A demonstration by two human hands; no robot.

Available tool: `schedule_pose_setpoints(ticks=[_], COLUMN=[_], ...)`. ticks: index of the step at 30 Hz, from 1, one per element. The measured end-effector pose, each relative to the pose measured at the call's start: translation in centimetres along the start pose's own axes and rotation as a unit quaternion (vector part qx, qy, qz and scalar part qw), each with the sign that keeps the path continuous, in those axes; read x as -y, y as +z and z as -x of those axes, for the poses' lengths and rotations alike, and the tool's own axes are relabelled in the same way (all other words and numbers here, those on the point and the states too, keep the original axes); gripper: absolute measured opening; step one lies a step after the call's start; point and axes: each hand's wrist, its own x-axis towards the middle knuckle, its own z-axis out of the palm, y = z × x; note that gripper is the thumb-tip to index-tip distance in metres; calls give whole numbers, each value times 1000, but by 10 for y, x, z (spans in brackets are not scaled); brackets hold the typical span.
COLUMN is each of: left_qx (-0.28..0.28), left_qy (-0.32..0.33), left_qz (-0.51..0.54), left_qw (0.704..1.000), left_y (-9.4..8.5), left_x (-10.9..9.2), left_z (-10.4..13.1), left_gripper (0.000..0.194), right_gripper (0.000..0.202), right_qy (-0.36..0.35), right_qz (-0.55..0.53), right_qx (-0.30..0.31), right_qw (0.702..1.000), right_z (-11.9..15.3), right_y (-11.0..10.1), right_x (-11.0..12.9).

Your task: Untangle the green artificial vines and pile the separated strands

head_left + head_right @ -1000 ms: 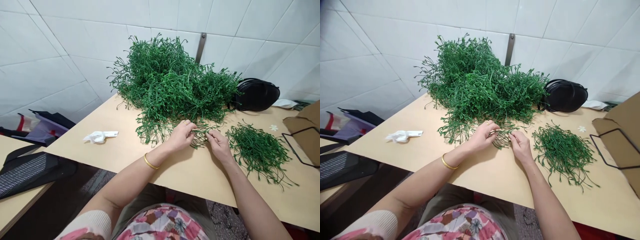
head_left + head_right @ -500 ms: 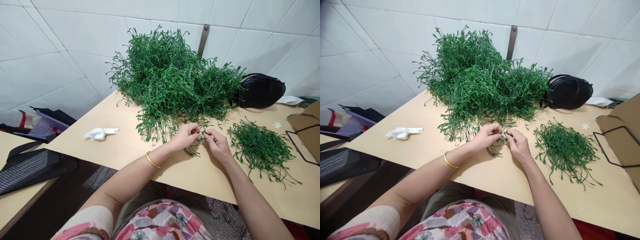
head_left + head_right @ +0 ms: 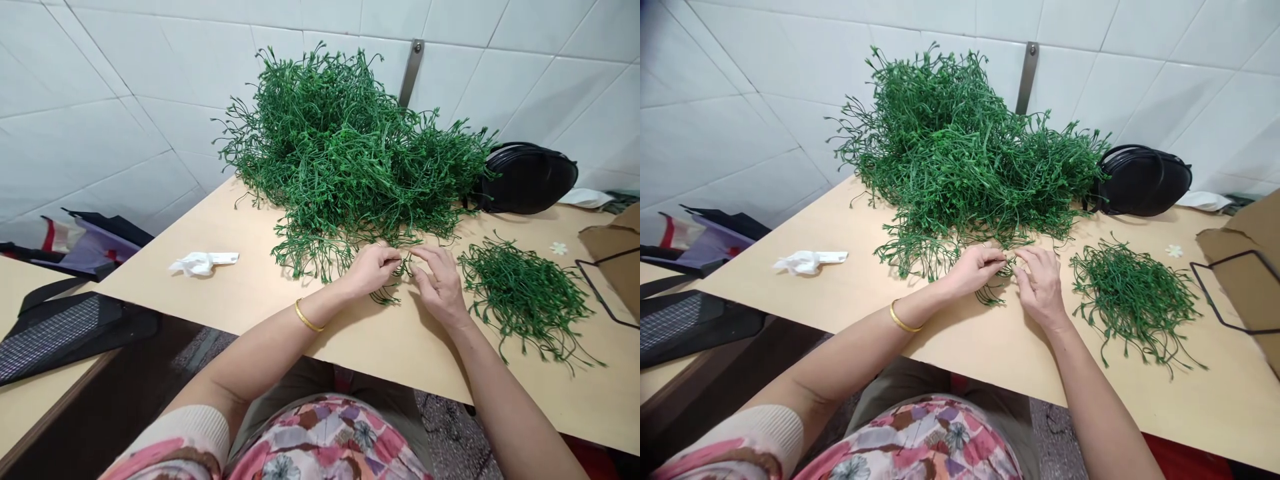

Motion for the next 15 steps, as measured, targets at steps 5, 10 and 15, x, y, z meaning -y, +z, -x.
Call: schedule_pose_setpoints(ticks=[5, 10, 15], left_qx=[9, 29, 54], left_qy=[25, -3, 14], left_qz=[-16, -114, -147], left_qw=[1000, 993, 988], left_y=[2, 1, 3], left_x=[0, -4, -5], left_z=[1, 2, 3], left_gripper=[26, 24, 23], right_gripper=[17, 14, 13], right_qy=[34, 43, 32], right_qz=[-56, 1, 33], right_qx=[46, 72, 67], right_qw=[997, 996, 997], right_z=[0, 1, 2], right_y=[2, 6, 11], right_x=[-2, -9, -12])
